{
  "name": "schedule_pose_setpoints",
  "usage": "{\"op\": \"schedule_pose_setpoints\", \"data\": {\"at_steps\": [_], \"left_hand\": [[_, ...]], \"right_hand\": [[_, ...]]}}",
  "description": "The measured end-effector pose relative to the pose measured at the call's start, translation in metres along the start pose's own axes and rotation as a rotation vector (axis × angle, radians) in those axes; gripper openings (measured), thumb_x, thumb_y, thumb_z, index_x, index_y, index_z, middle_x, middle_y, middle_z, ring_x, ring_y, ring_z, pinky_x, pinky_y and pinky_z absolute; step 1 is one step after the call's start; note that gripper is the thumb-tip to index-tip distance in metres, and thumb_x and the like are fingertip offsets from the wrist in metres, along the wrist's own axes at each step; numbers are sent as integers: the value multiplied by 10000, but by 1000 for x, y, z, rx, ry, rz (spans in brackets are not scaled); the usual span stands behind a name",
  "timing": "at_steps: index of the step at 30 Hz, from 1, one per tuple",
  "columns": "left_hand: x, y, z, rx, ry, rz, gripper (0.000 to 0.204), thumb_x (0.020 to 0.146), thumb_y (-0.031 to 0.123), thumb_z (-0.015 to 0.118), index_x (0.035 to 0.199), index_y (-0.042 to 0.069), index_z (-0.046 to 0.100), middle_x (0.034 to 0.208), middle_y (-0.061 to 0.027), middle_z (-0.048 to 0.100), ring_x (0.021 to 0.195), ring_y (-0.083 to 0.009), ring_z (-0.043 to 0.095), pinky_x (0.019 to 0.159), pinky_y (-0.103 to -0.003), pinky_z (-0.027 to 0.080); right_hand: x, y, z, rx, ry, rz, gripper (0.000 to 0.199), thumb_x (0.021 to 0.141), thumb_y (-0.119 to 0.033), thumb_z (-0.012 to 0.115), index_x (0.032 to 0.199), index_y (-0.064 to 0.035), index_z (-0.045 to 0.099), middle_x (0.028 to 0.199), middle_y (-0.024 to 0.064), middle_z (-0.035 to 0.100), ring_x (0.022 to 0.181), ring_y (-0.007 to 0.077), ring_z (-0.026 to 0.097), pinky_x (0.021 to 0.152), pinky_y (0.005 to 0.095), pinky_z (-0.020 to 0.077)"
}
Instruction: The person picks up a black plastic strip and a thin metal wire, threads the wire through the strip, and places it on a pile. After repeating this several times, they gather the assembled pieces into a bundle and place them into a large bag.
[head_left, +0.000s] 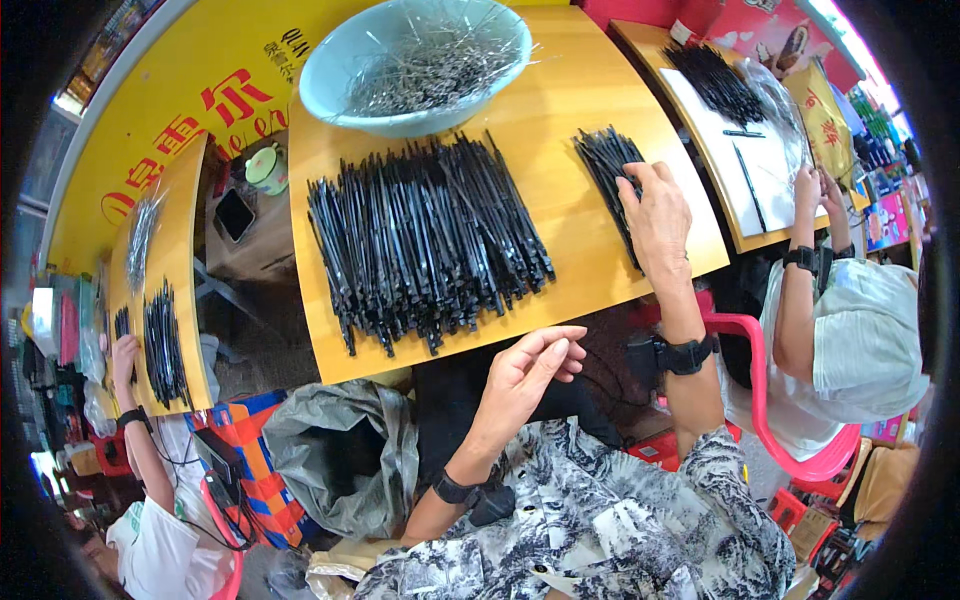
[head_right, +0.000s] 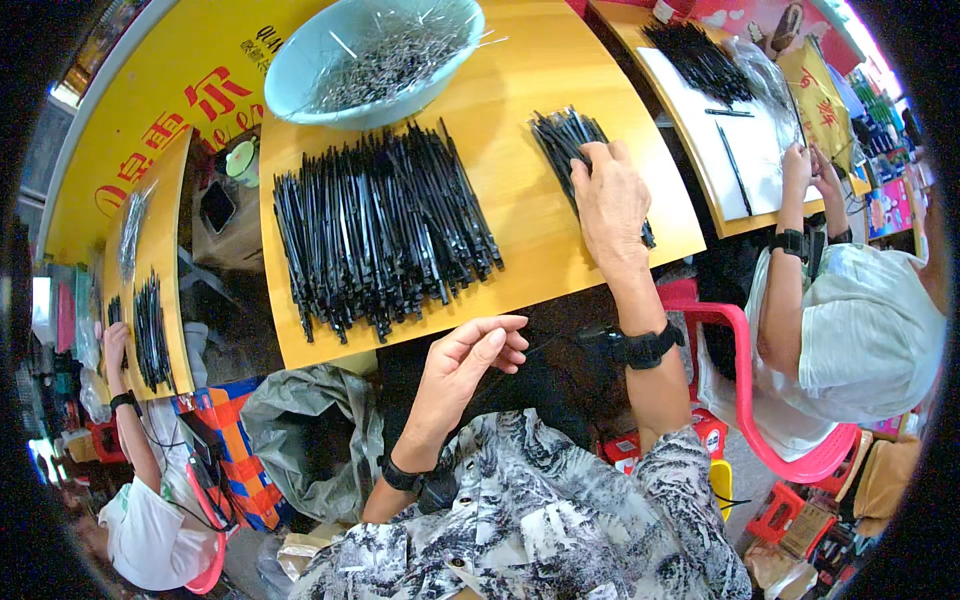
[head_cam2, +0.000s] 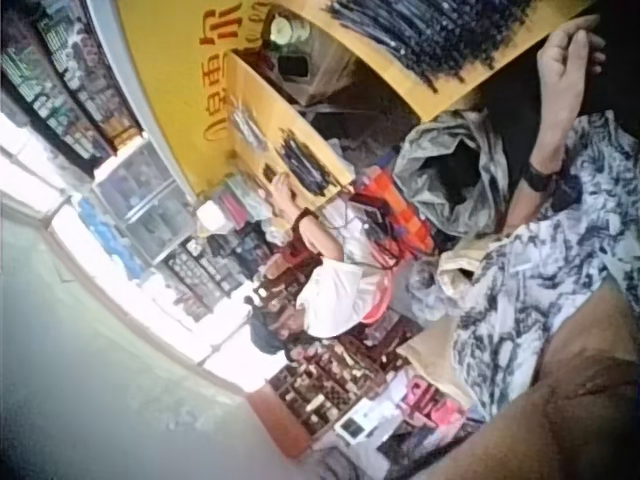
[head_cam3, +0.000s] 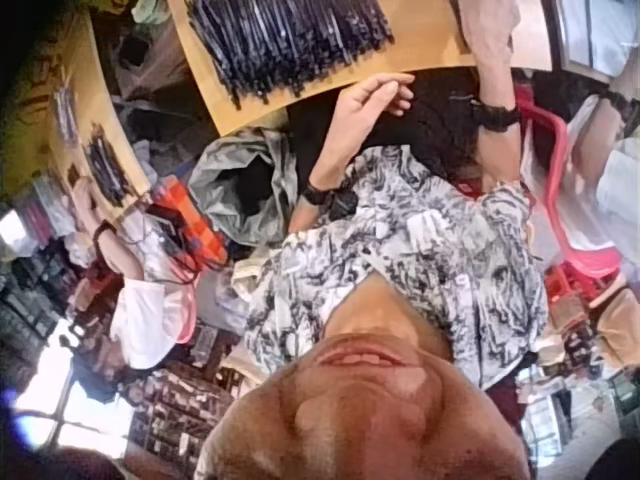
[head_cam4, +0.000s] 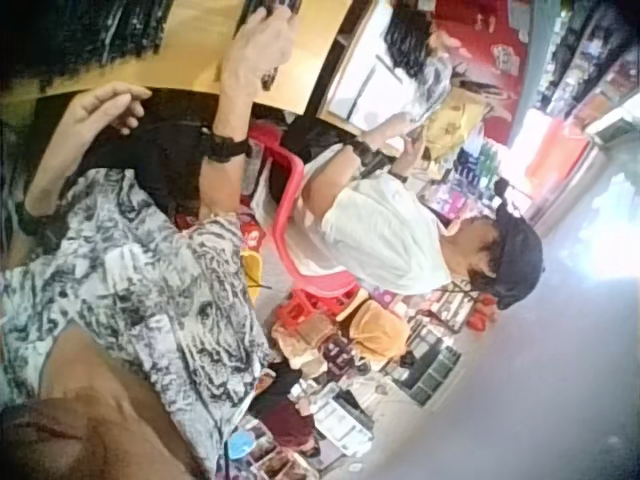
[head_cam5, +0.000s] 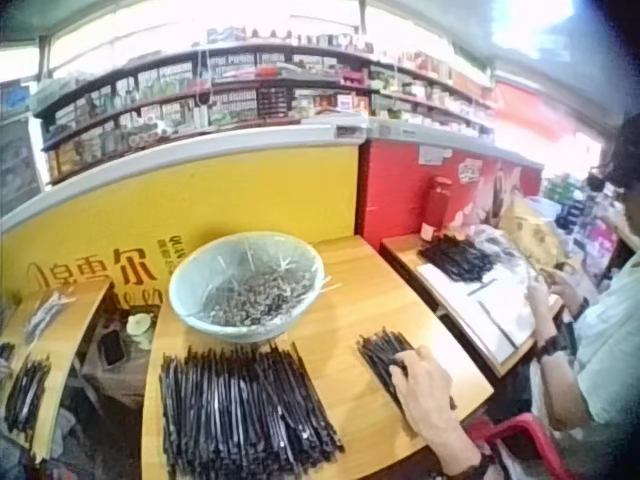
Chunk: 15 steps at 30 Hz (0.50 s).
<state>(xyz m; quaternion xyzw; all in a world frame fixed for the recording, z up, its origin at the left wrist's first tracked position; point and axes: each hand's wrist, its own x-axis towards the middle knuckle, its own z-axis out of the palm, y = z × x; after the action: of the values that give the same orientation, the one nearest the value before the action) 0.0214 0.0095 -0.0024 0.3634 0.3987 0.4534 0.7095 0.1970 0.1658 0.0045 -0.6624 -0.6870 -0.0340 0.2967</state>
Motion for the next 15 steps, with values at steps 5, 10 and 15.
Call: {"op": "schedule_pose_setpoints", "data": {"at_steps": [5,10,15], "left_hand": [[-2,4,-9,-9,60,5,291,924,180,469,1103,-32,554,904,-71,608,780,-116,577,713,-236,475],[-7,11,-11,-28,124,23,285,919,178,477,1092,-34,556,894,-71,607,774,-110,574,696,-228,474],[-9,16,-15,-30,142,44,283,920,179,477,1095,-29,553,885,-66,604,773,-106,570,692,-225,472]], "right_hand": [[-7,-51,1,293,-179,-68,137,787,-206,612,836,-78,607,824,94,597,736,292,594,643,384,466],[-17,-99,14,423,-343,-118,169,757,-214,645,803,-60,593,821,109,590,751,296,587,652,391,458],[-14,-109,19,371,-362,-142,170,726,-182,648,764,-24,599,775,141,600,741,311,590,666,396,465]]}}
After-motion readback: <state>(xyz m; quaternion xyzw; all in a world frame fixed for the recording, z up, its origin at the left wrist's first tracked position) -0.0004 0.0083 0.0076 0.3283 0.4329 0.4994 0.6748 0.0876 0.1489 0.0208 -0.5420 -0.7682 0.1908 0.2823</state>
